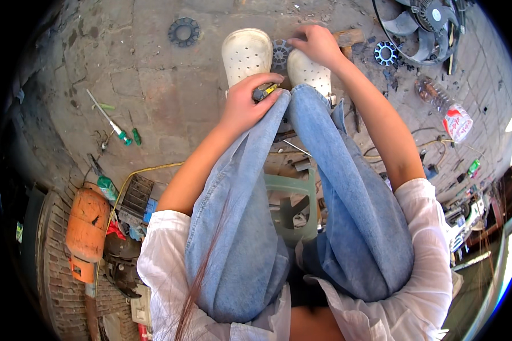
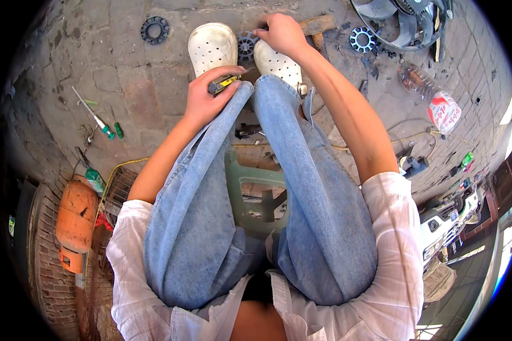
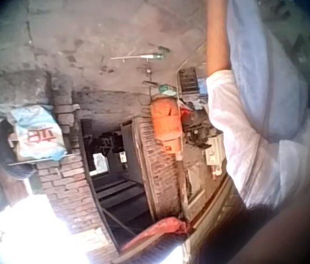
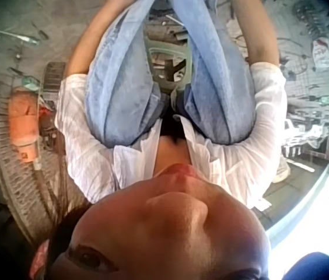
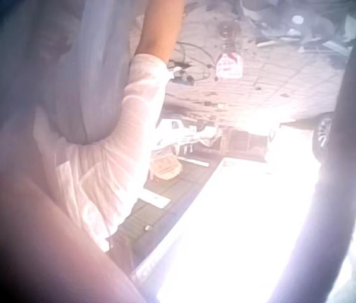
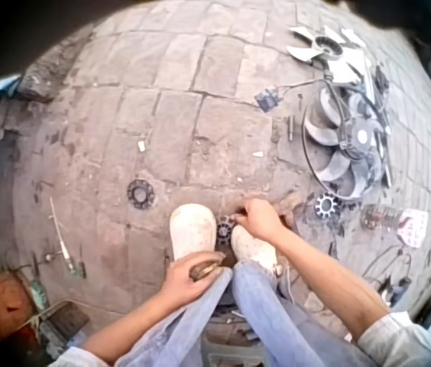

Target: The person sits on a low stool in a cluttered workshop, using a hammer and pliers to work on small metal gears and mechanical components. They repeatedly strike the parts with the hammer and use pliers to adjust or remove small pieces, occasionally inspecting the components closely.

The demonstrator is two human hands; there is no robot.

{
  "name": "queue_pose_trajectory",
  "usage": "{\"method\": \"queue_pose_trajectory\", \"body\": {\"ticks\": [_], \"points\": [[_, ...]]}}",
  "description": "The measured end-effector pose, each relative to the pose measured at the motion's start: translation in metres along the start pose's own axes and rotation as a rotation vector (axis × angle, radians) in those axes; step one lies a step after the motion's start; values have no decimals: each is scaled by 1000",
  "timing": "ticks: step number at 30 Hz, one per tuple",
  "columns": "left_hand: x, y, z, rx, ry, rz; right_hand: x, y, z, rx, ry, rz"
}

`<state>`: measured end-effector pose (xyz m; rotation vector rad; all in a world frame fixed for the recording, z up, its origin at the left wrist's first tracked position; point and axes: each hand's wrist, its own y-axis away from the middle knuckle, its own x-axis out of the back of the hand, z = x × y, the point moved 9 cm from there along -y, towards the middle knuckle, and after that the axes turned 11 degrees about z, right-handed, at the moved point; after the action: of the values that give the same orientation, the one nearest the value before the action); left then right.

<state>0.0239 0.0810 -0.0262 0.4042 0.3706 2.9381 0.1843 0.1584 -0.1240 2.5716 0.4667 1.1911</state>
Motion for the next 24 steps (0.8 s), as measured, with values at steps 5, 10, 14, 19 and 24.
{"method": "queue_pose_trajectory", "body": {"ticks": [5, 10, 14, 19, 24], "points": [[15, -11, 22, -119, -26, 122, 3, 4, 0, 25, 41, 68], [7, -12, 40, -328, -125, 111, 12, 14, -5, 62, -18, 217], [11, -15, 48, -369, -154, 148, 31, 35, -25, 193, -57, 408], [2, -19, 31, -329, -197, 137, 31, 52, -37, 197, -60, 356], [1, -22, 25, -279, -171, 162, 38, 54, -36, 184, -75, 377]]}}
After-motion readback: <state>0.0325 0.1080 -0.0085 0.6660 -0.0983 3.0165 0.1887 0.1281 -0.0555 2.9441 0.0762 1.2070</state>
